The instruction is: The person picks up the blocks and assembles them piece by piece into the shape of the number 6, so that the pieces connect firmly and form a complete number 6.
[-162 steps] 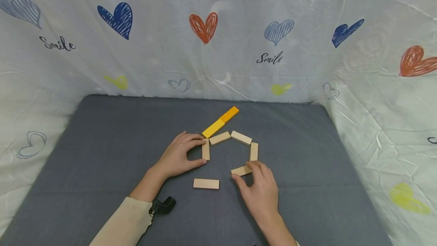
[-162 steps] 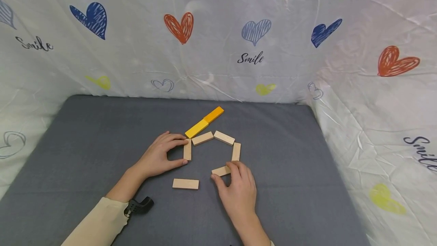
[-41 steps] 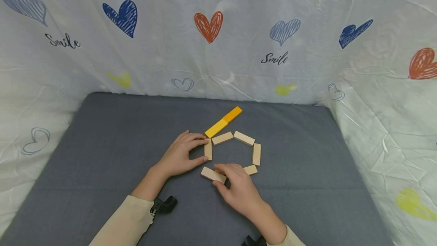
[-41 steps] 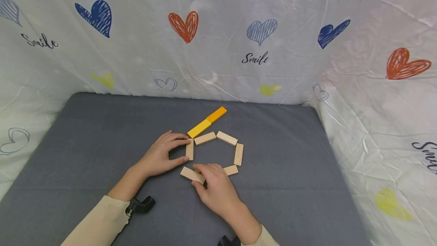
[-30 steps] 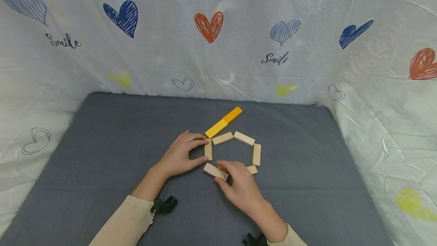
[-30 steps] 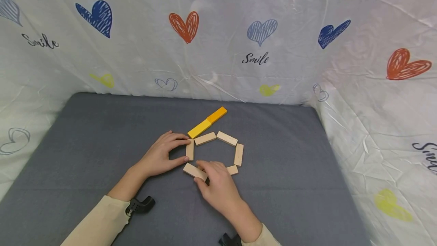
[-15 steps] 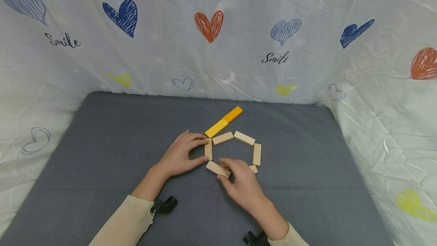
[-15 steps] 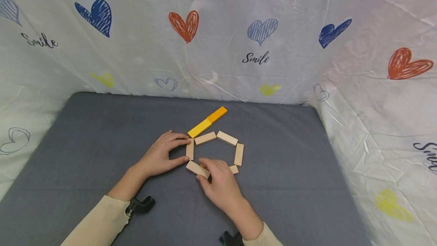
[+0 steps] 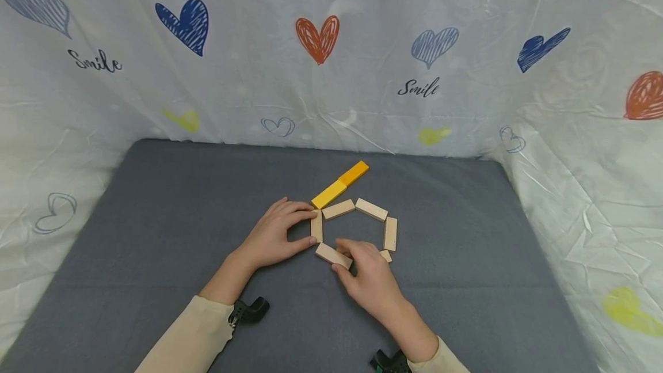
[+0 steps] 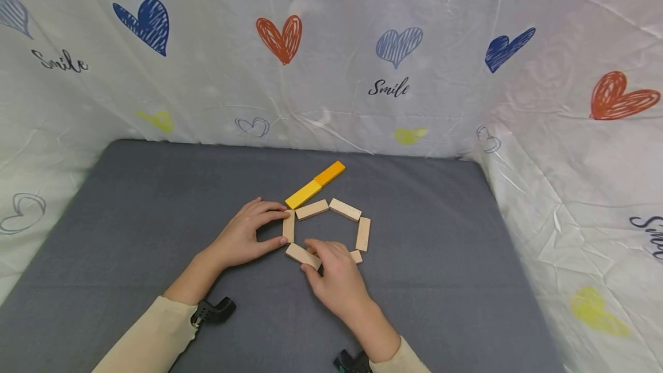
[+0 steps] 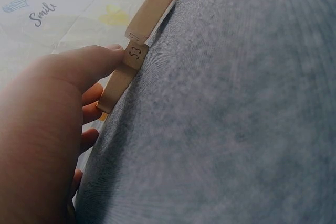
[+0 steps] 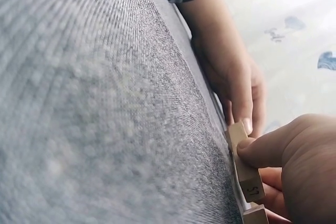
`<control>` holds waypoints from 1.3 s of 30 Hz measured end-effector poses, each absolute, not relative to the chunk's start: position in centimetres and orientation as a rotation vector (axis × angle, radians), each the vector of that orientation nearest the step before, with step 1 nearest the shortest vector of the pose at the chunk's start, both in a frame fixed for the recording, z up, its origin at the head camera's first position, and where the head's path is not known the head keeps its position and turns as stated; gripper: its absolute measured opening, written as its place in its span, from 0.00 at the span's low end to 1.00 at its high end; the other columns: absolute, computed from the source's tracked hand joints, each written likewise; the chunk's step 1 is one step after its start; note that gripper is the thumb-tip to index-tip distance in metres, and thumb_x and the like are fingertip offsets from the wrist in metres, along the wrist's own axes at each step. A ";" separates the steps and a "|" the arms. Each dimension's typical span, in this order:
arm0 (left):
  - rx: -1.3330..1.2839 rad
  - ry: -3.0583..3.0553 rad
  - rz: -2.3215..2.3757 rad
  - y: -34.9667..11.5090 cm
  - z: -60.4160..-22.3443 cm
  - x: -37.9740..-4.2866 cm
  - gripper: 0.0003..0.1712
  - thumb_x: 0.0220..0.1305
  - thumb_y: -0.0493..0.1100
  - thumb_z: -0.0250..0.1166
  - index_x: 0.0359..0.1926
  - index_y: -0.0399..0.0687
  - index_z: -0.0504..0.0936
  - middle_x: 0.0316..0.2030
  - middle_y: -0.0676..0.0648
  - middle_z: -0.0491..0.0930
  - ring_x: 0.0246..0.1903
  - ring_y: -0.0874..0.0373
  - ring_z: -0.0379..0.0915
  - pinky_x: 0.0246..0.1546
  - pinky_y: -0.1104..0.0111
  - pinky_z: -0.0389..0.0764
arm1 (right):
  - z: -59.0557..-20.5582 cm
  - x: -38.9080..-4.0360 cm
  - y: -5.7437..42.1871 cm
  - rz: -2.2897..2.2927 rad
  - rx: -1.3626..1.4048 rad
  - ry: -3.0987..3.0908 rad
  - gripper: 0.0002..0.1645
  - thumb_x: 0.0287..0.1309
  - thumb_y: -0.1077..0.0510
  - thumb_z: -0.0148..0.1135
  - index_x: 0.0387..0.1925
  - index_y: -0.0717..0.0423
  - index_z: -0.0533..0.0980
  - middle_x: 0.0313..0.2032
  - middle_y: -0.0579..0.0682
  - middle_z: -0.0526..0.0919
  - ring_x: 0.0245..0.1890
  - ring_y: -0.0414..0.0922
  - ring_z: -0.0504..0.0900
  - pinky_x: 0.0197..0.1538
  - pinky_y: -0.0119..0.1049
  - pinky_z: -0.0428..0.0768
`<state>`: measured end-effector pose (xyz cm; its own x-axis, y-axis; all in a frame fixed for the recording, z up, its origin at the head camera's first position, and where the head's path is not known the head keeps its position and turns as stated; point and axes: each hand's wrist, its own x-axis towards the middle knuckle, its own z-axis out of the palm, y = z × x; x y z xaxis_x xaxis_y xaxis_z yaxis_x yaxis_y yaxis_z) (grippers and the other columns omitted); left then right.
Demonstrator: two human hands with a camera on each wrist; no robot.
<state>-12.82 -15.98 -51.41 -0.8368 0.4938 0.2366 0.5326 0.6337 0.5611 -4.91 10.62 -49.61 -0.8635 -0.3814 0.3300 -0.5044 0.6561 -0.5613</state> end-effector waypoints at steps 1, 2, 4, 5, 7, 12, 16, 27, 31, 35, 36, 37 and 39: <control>-0.876 -2.785 -0.986 -16.0 -51.4 -12.8 0.34 0.70 0.59 0.77 0.72 0.53 0.84 0.70 0.50 0.79 0.73 0.49 0.71 0.86 0.49 0.49 | -49.7 -4.9 10.7 0.989 0.728 -2.687 0.31 0.59 0.61 0.84 0.64 0.56 0.84 0.50 0.48 0.91 0.49 0.44 0.87 0.53 0.45 0.89; -0.877 -2.782 -0.987 -15.9 -51.4 -12.8 0.34 0.70 0.58 0.78 0.71 0.53 0.84 0.70 0.50 0.79 0.73 0.49 0.71 0.86 0.48 0.49 | -49.7 -4.9 10.7 0.985 0.728 -2.687 0.31 0.59 0.61 0.84 0.64 0.56 0.84 0.50 0.48 0.91 0.49 0.44 0.87 0.54 0.45 0.89; -0.877 -2.780 -0.988 -15.9 -51.4 -12.8 0.34 0.69 0.58 0.78 0.71 0.53 0.84 0.70 0.50 0.79 0.73 0.49 0.71 0.86 0.48 0.49 | -49.8 -5.0 10.7 0.979 0.732 -2.682 0.31 0.59 0.61 0.85 0.64 0.56 0.84 0.49 0.48 0.91 0.49 0.44 0.88 0.53 0.45 0.89; -0.877 -2.779 -0.990 -15.9 -51.4 -12.8 0.34 0.69 0.58 0.78 0.71 0.53 0.84 0.70 0.50 0.79 0.73 0.49 0.71 0.86 0.48 0.49 | -49.8 -5.0 10.7 0.977 0.732 -2.680 0.31 0.59 0.61 0.85 0.64 0.56 0.84 0.49 0.48 0.91 0.49 0.44 0.88 0.53 0.45 0.89; -0.876 -2.779 -0.991 -16.0 -51.4 -12.8 0.34 0.69 0.58 0.78 0.71 0.53 0.84 0.70 0.50 0.79 0.73 0.49 0.71 0.86 0.48 0.49 | -49.9 -5.0 10.8 0.972 0.734 -2.675 0.31 0.59 0.61 0.85 0.63 0.56 0.84 0.49 0.47 0.91 0.49 0.44 0.88 0.53 0.45 0.89; -0.874 -2.781 -0.995 -16.0 -51.5 -12.8 0.34 0.70 0.59 0.77 0.71 0.53 0.84 0.70 0.50 0.79 0.73 0.49 0.71 0.86 0.49 0.49 | -50.0 -5.0 10.8 0.960 0.733 -2.679 0.32 0.58 0.61 0.86 0.63 0.57 0.84 0.48 0.47 0.91 0.48 0.45 0.87 0.54 0.46 0.89; -0.880 -2.774 -0.999 -16.1 -51.6 -12.9 0.33 0.70 0.58 0.77 0.71 0.53 0.84 0.70 0.50 0.79 0.73 0.49 0.71 0.86 0.49 0.50 | -50.0 -5.0 10.8 0.969 0.726 -2.686 0.32 0.58 0.60 0.86 0.63 0.57 0.84 0.48 0.48 0.91 0.49 0.45 0.87 0.54 0.47 0.88; -0.883 -2.765 -0.998 -16.0 -51.4 -12.8 0.33 0.70 0.58 0.77 0.71 0.53 0.84 0.70 0.50 0.79 0.73 0.49 0.71 0.86 0.48 0.50 | -50.1 -5.0 10.9 0.962 0.718 -2.687 0.33 0.57 0.61 0.86 0.63 0.57 0.84 0.48 0.48 0.91 0.49 0.45 0.87 0.54 0.47 0.88; -0.886 -2.758 -1.002 -16.0 -51.4 -12.8 0.33 0.70 0.58 0.77 0.71 0.53 0.84 0.70 0.50 0.79 0.73 0.49 0.71 0.86 0.48 0.50 | -50.1 -5.0 11.0 0.979 0.717 -2.686 0.32 0.57 0.61 0.86 0.63 0.58 0.84 0.49 0.48 0.91 0.49 0.45 0.87 0.54 0.47 0.88; -0.886 -2.764 -1.002 -16.0 -51.4 -12.8 0.33 0.70 0.58 0.77 0.71 0.53 0.84 0.70 0.50 0.79 0.73 0.49 0.71 0.86 0.48 0.50 | -50.2 -5.1 11.0 0.989 0.716 -2.686 0.32 0.57 0.61 0.86 0.63 0.58 0.84 0.49 0.48 0.91 0.49 0.45 0.87 0.54 0.47 0.88; -0.886 -2.765 -1.002 -16.0 -51.4 -12.8 0.34 0.70 0.58 0.77 0.71 0.53 0.84 0.70 0.50 0.79 0.73 0.49 0.71 0.86 0.48 0.50 | -50.2 -5.1 11.0 0.990 0.716 -2.684 0.32 0.57 0.61 0.86 0.63 0.58 0.84 0.49 0.48 0.91 0.49 0.45 0.87 0.54 0.47 0.89; -0.888 -2.765 -1.000 -16.0 -51.4 -12.9 0.34 0.70 0.58 0.77 0.71 0.53 0.84 0.70 0.50 0.79 0.73 0.49 0.71 0.86 0.48 0.50 | -50.2 -5.0 11.0 0.988 0.716 -2.685 0.32 0.57 0.61 0.86 0.63 0.58 0.84 0.49 0.48 0.91 0.49 0.45 0.87 0.53 0.47 0.89; -0.889 -2.764 -1.001 -16.0 -51.5 -12.9 0.34 0.70 0.58 0.78 0.71 0.53 0.84 0.70 0.50 0.79 0.73 0.49 0.71 0.86 0.47 0.50 | -50.2 -5.1 11.1 0.983 0.714 -2.687 0.32 0.57 0.60 0.86 0.63 0.57 0.84 0.49 0.48 0.91 0.50 0.45 0.87 0.54 0.47 0.89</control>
